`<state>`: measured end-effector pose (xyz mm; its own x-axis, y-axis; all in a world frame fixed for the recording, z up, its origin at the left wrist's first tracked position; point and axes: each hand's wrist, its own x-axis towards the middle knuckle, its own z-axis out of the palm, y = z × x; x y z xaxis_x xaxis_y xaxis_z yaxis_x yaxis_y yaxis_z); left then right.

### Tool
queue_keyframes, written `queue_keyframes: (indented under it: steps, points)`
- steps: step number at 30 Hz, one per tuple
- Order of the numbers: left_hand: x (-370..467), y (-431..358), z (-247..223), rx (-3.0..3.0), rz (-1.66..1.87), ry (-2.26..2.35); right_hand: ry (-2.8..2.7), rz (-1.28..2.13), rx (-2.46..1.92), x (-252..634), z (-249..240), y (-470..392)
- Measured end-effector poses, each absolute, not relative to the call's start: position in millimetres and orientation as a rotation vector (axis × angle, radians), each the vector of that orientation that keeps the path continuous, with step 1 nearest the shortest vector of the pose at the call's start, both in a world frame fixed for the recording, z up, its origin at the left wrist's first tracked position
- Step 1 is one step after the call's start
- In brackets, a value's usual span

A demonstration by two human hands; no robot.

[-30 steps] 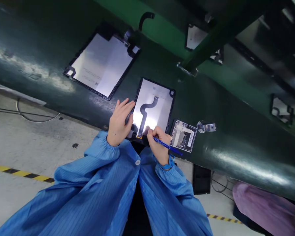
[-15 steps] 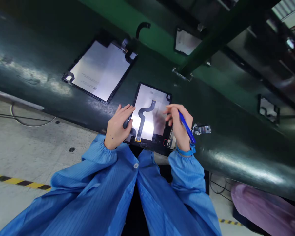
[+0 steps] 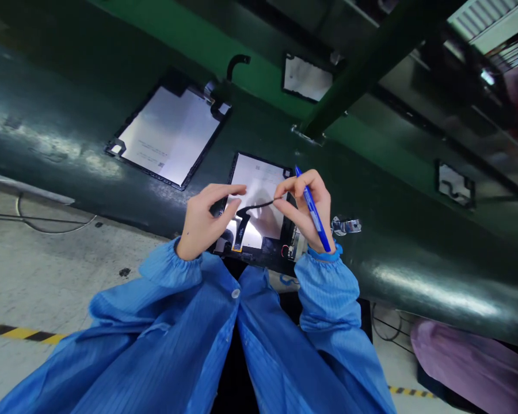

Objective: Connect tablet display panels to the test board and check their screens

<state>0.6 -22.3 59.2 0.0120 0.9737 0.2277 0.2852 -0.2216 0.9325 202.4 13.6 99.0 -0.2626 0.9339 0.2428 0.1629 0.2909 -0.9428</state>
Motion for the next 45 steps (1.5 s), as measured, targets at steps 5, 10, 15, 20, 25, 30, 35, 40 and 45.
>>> queue_keyframes:
  steps: [5, 10, 15, 20, 25, 30, 35, 40, 45]
  points:
    - [20.8, -1.6, 95.8, 1.368, 0.809, 0.747, -1.754, 1.037, -0.910, 220.0, 116.9, -12.2]
    - [41.7, -8.3, 94.4, 1.483, 0.871, 0.836, -1.695, 0.948, -1.042, 246.3, 112.3, -33.8]
    - [64.3, -22.6, 69.6, 1.905, 0.938, 1.064, -1.493, 0.790, -1.441, 270.6, 79.9, -52.3]
    - [84.2, -30.2, 45.6, 2.078, 0.875, 1.183, -1.404, 0.740, -1.662, 276.5, 44.1, -61.1]
    - [93.2, -33.3, 35.7, 2.107, 0.791, 1.264, -1.427, 0.720, -1.696, 277.7, 39.0, -62.8]
    - [97.4, -37.0, 34.2, 2.133, 0.763, 1.279, -1.440, 0.742, -1.701, 278.4, 42.7, -62.6]
    - [96.9, -38.1, 33.6, 2.149, 0.763, 1.300, -1.448, 0.736, -1.696, 278.1, 42.9, -62.7]
    - [95.7, -36.9, 36.6, 2.118, 0.758, 1.283, -1.461, 0.731, -1.690, 278.2, 43.3, -63.4]
    - [96.7, -37.6, 40.5, 2.041, 0.781, 1.281, -1.474, 0.720, -1.704, 277.8, 43.5, -62.8]
